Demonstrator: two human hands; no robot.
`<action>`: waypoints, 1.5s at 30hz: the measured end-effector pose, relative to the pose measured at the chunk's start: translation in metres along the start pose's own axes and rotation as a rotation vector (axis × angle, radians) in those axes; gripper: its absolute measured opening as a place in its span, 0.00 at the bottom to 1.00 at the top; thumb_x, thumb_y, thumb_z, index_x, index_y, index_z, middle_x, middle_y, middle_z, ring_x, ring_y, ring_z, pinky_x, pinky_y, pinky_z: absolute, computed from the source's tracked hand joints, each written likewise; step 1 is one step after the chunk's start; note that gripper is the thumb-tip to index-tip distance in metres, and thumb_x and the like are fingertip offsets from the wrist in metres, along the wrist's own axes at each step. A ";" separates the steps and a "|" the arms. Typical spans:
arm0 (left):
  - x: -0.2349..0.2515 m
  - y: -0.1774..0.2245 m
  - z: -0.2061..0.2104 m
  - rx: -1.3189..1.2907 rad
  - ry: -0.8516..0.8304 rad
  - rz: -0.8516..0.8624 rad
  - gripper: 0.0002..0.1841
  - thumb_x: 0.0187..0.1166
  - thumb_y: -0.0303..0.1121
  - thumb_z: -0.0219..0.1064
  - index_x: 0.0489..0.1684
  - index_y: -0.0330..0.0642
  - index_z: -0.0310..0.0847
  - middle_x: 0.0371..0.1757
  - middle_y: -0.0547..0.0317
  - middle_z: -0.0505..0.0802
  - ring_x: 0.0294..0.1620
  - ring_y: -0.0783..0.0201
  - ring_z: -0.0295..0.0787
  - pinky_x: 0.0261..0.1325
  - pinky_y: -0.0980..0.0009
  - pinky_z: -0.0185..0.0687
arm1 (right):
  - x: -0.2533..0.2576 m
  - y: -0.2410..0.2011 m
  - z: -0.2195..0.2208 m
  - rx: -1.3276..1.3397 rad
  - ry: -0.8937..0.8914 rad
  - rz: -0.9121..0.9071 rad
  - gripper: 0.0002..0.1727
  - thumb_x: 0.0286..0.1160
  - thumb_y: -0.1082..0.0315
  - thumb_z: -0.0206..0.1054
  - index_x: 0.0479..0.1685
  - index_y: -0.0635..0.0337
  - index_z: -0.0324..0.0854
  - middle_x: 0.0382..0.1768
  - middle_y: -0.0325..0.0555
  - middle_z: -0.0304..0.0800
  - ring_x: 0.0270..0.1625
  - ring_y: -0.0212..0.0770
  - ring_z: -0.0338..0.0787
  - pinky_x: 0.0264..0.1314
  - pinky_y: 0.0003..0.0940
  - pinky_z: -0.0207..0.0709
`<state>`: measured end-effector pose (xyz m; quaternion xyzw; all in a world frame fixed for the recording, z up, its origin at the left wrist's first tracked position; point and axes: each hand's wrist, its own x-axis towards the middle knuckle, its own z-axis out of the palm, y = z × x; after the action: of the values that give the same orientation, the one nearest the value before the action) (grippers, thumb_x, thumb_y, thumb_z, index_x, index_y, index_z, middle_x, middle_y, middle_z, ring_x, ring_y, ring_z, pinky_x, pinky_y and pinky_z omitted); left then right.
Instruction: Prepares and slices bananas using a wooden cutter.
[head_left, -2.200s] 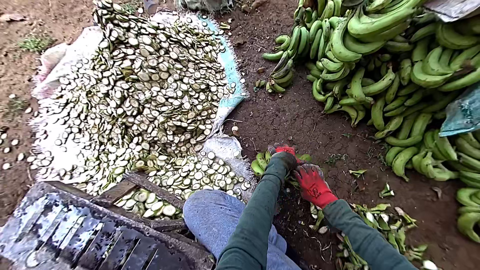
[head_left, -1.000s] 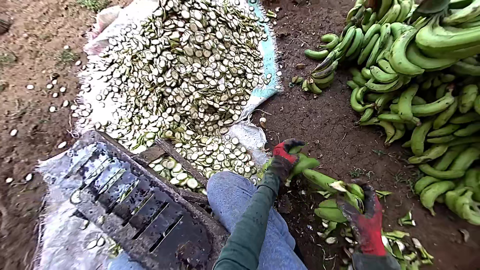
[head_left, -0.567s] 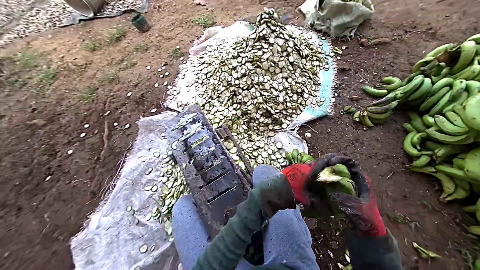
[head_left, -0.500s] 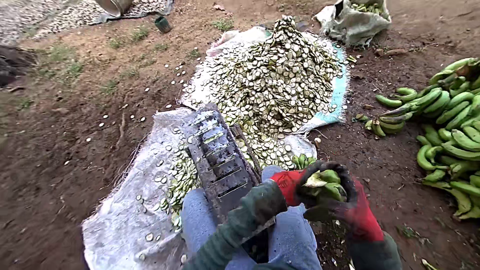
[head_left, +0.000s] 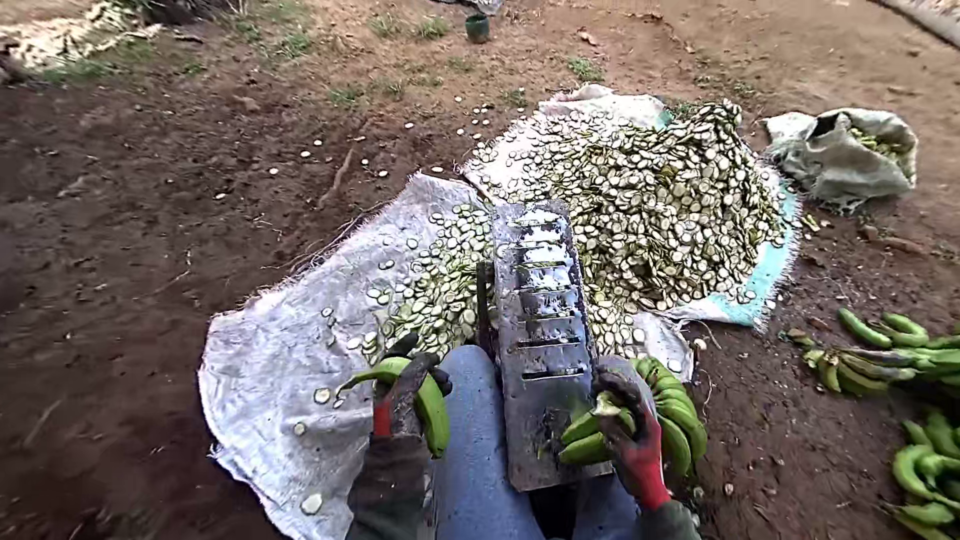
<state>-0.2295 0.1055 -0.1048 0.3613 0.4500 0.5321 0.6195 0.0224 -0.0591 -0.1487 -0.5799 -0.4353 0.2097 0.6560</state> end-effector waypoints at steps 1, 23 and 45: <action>-0.005 -0.003 -0.011 -0.011 0.034 -0.013 0.27 0.80 0.34 0.60 0.81 0.46 0.64 0.35 0.61 0.89 0.26 0.66 0.88 0.30 0.69 0.89 | -0.005 0.004 0.003 -0.075 0.071 -0.016 0.28 0.59 0.69 0.74 0.64 0.72 0.83 0.65 0.49 0.90 0.71 0.34 0.86 0.77 0.29 0.78; 0.009 -0.026 -0.038 -0.037 0.361 -0.077 0.25 0.82 0.32 0.56 0.79 0.47 0.63 0.34 0.67 0.87 0.23 0.71 0.86 0.27 0.73 0.88 | 0.147 0.040 0.043 -0.410 -0.175 -0.431 0.19 0.65 0.65 0.75 0.56 0.61 0.90 0.55 0.54 0.93 0.63 0.42 0.90 0.70 0.37 0.83; 0.000 -0.033 -0.052 -0.059 0.347 -0.001 0.27 0.78 0.32 0.62 0.79 0.46 0.65 0.33 0.64 0.89 0.23 0.67 0.88 0.27 0.70 0.89 | 0.281 0.063 0.108 -0.615 -0.188 -0.496 0.23 0.63 0.72 0.77 0.61 0.65 0.88 0.60 0.59 0.92 0.63 0.57 0.92 0.66 0.55 0.84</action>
<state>-0.2673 0.0979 -0.1530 0.2455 0.5346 0.5991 0.5432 0.0991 0.2377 -0.1217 -0.6048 -0.6623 -0.0426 0.4401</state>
